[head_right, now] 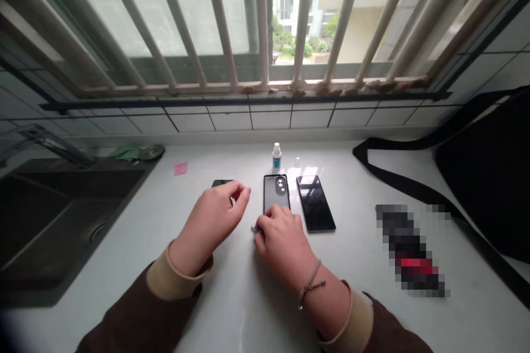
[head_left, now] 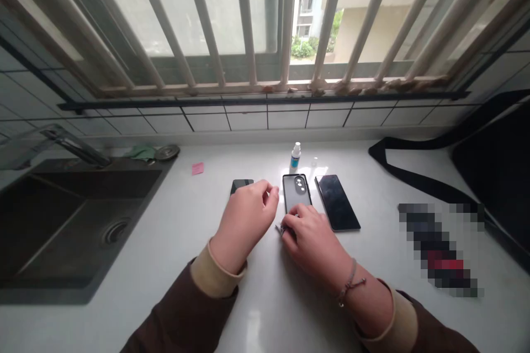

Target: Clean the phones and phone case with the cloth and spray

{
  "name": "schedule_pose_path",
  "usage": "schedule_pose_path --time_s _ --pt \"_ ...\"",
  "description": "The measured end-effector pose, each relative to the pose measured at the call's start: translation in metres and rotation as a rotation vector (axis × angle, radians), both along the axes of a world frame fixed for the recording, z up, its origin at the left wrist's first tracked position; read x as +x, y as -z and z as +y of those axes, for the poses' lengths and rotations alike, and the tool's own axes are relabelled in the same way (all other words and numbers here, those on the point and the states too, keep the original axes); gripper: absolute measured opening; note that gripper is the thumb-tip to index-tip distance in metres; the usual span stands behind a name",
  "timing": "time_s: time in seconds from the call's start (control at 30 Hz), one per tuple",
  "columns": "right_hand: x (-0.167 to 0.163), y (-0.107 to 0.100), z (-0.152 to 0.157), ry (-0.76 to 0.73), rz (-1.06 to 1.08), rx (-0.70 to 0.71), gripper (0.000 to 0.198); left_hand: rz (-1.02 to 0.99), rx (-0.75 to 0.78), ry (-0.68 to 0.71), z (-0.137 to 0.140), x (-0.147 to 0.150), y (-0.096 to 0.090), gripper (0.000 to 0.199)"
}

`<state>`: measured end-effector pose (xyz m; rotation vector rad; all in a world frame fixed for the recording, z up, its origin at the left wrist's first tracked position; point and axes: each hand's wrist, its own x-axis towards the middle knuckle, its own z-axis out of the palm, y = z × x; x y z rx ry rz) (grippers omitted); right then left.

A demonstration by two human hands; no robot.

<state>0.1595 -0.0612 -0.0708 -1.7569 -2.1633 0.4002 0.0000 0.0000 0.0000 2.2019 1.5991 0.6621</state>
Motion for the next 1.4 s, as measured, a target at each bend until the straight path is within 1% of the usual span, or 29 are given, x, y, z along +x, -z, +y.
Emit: schedule_pose_path --time_s 0.07,0.13,0.2,0.3,0.37,0.43,0.5,0.57,0.73,0.8,0.9,1.03,1.1,1.2,1.3,1.4 --pt "0.0 0.001 0.0 0.003 -0.028 -0.006 0.01 0.017 -0.05 -0.009 0.0 0.001 0.016 0.035" --pt "-0.001 0.002 0.001 -0.004 -0.067 -0.006 0.009 0.013 -0.105 -0.005 -0.005 0.0 0.027 0.038" --pt "-0.001 0.005 0.002 -0.023 -0.099 -0.002 0.008 -0.003 -0.133 -0.009 -0.009 -0.001 0.032 0.039" --pt "-0.001 0.01 0.003 -0.041 -0.109 0.004 0.01 -0.05 -0.126 -0.017 -0.011 0.0 0.035 0.035" --pt "-0.001 0.012 0.002 -0.037 -0.09 0.009 0.012 -0.115 -0.14 -0.013 -0.012 0.001 0.037 0.031" --pt "-0.001 0.012 0.001 -0.034 -0.044 0.008 0.013 -0.215 -0.191 -0.012 -0.012 0.002 0.04 0.025" --pt "-0.002 0.01 0.0 -0.039 0.038 0.001 0.013 -0.336 -0.267 -0.014 -0.011 0.002 0.045 0.02" --pt "-0.002 0.005 -0.001 -0.048 0.147 -0.011 0.013 -0.459 -0.368 -0.024 -0.009 0.001 0.051 0.021" --pt "-0.002 -0.01 0.0 -0.084 0.374 -0.037 0.015 -0.731 -0.687 -0.083 -0.006 0.004 0.063 0.043" --pt "-0.002 -0.015 -0.001 -0.14 0.442 -0.026 0.014 -0.886 -0.752 -0.069 -0.008 0.008 0.063 0.04" --pt "-0.003 -0.023 -0.004 -0.265 0.532 -0.026 0.014 -1.125 -0.868 -0.02 -0.013 0.012 0.057 0.034" --pt "-0.002 -0.03 -0.008 -0.368 0.54 -0.042 0.014 -1.278 -1.108 -0.039 -0.015 0.014 0.049 0.022" --pt "-0.001 -0.032 -0.009 -0.39 0.512 -0.029 0.014 -1.335 -1.179 -0.057 -0.014 0.013 0.047 0.017" --pt "-0.001 -0.032 -0.01 -0.412 0.483 0.009 0.013 -1.392 -1.208 -0.062 -0.013 0.014 0.044 0.016" --pt "-0.001 -0.032 -0.01 -0.442 0.456 0.059 0.011 -1.435 -1.199 -0.062 -0.014 0.016 0.04 0.022" --pt "0.001 -0.034 -0.01 -0.447 0.539 0.077 0.014 -1.475 -1.153 -0.062 -0.015 0.017 0.039 0.032"
